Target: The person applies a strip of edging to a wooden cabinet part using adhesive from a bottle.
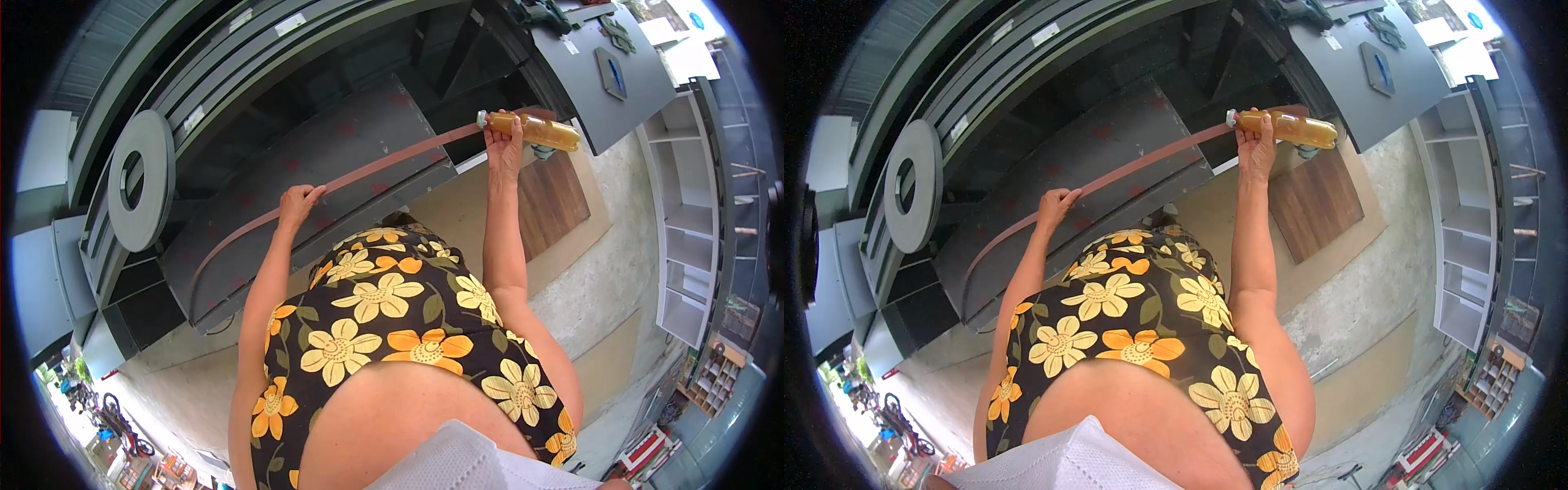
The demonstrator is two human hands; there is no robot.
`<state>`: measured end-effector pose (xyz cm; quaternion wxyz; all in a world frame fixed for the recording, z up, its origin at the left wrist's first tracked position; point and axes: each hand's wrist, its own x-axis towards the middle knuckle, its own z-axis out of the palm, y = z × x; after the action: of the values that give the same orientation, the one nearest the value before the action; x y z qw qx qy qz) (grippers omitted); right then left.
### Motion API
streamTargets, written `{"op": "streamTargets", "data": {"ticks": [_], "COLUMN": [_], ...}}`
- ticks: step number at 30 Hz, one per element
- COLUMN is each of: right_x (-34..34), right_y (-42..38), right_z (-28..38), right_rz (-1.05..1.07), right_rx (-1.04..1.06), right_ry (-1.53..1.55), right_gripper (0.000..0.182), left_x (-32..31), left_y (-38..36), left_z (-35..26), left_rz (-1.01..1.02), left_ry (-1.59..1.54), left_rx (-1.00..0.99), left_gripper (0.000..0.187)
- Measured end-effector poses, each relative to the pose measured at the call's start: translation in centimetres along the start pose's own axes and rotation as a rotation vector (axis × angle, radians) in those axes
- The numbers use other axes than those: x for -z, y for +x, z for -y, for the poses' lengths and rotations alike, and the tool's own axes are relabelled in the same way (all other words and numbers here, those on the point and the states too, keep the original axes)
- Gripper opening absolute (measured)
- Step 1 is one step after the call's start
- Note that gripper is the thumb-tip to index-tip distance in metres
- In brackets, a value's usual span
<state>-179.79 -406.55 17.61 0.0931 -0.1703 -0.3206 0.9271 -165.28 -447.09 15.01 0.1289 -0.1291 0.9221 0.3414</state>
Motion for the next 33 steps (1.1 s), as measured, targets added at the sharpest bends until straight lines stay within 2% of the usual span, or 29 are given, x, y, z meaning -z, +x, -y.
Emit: {"op": "streamTargets", "data": {"ticks": [26, 29, 33], "right_x": [3.0, 4.1, 4.3], "right_y": [3.4, 4.3, 4.5], "right_z": [8.2, 9.6, 12.2], "right_rz": [-0.045, -0.027, -0.094], "right_rx": [0.176, 0.215, 0.255], "right_ry": [0.11, 0.105, 0.108], "right_gripper": [0.03, 0.039, 0.031], "left_x": [-1.0, -1.1, -0.4], "left_y": [0.3, 0.2, 0.6], "left_z": [0.0, -0.9, -1.1], "left_rz": [0.066, 0.058, 0.022], "left_ry": [-0.094, -0.093, -0.032], "left_rx": [-0.03, -0.03, -0.031], "left_gripper": [0.046, 0.046, 0.046]}}
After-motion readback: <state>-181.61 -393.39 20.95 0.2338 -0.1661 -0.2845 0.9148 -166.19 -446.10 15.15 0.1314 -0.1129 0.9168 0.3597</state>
